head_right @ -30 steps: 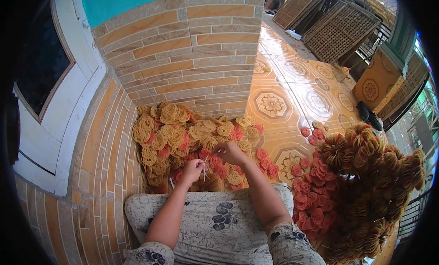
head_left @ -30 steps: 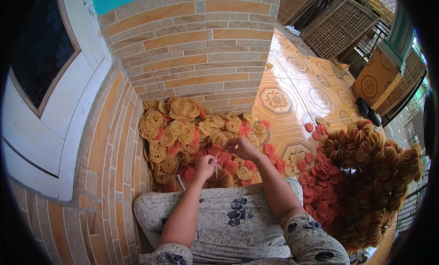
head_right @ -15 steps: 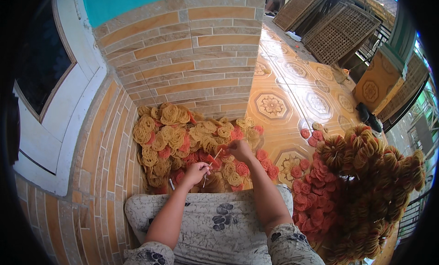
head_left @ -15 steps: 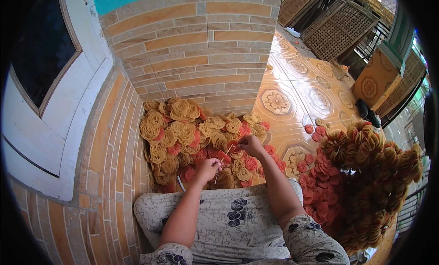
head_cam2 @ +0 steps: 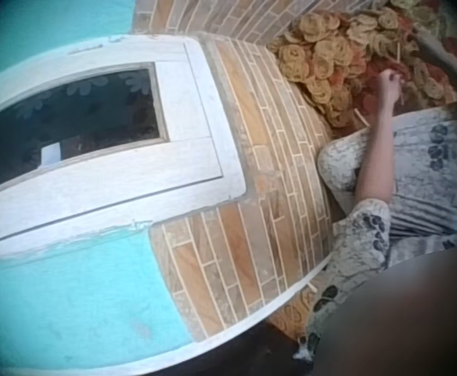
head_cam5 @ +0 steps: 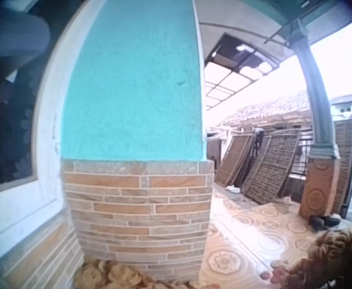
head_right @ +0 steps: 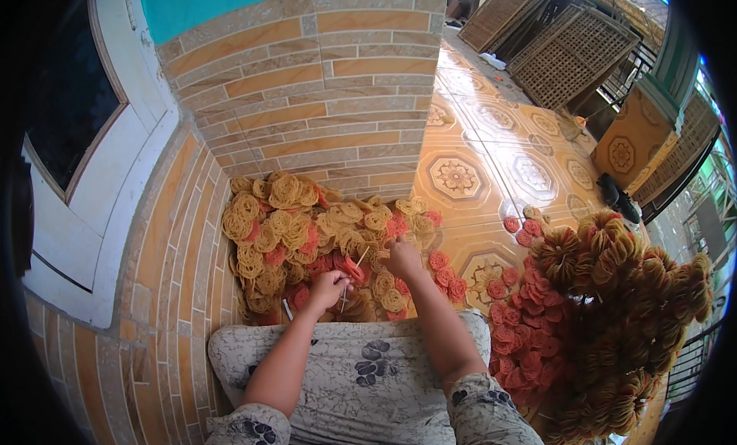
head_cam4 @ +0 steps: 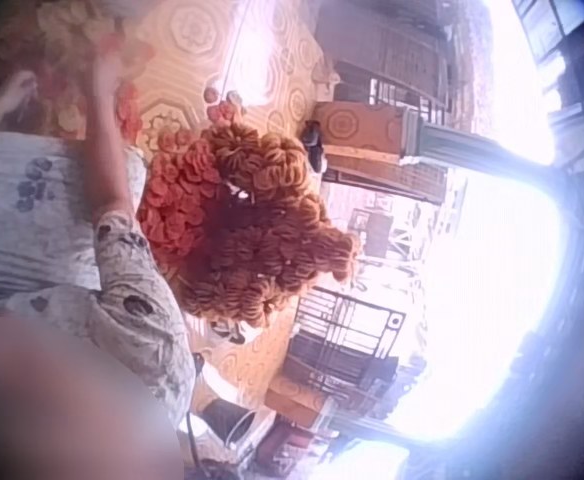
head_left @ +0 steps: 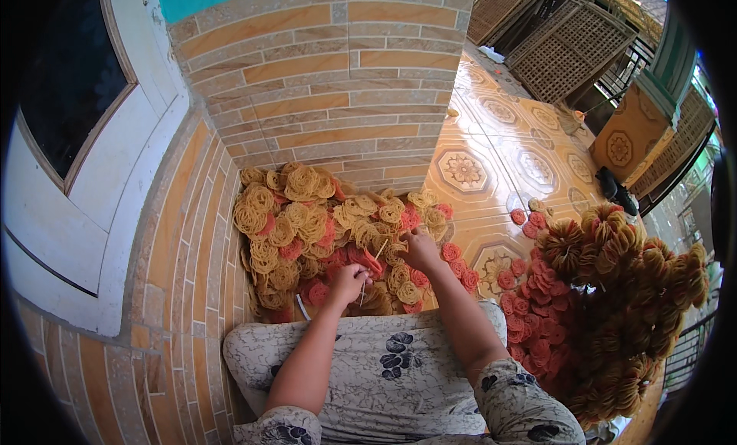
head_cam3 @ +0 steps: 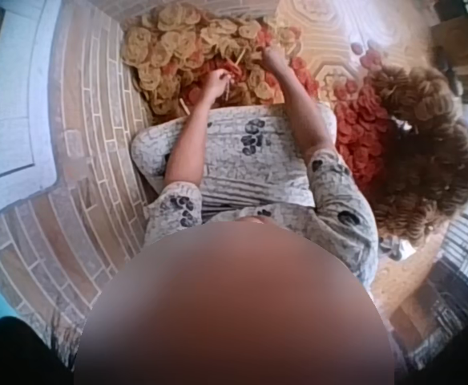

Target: The person sits on the floor and repeatedly picks up yellow and red coiled rosettes, threading them onto a thin stick or wire. The person then ties the rosettes together with a white string and places the finished bundle on the floor.

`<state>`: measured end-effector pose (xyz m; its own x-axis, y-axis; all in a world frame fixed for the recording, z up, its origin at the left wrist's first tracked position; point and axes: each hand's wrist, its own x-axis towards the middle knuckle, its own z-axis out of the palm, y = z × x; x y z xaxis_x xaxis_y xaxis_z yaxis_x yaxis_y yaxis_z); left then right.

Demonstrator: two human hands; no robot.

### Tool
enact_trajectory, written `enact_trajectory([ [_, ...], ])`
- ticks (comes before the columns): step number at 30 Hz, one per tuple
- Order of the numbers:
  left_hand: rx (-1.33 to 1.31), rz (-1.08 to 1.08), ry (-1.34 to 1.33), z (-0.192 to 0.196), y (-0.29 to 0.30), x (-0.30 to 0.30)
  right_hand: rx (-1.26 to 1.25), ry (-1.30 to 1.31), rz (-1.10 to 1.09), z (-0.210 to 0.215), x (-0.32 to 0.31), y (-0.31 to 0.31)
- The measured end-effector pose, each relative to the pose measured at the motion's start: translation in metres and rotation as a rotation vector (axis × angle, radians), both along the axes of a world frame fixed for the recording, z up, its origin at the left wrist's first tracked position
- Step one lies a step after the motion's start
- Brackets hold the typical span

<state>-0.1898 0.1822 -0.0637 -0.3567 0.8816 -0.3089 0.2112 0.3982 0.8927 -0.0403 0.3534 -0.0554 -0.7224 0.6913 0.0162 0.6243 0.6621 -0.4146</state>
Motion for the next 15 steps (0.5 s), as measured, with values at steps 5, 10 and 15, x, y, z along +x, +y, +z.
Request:
enact_trajectory([
  [5, -0.063, -0.062, 0.025, -0.006, 0.0, -0.001, -0.135, 0.071, -0.142, -0.033, -0.002, 0.009],
  [10, -0.002, -0.065, -0.004, -0.004, 0.002, 0.0, -0.63, 0.404, -0.169, -0.02, 0.004, 0.032],
  [15, 0.047, -0.066, 0.002, 0.0, 0.002, 0.002, -0.729, 0.458, -0.152, 0.006, 0.008, 0.027],
])
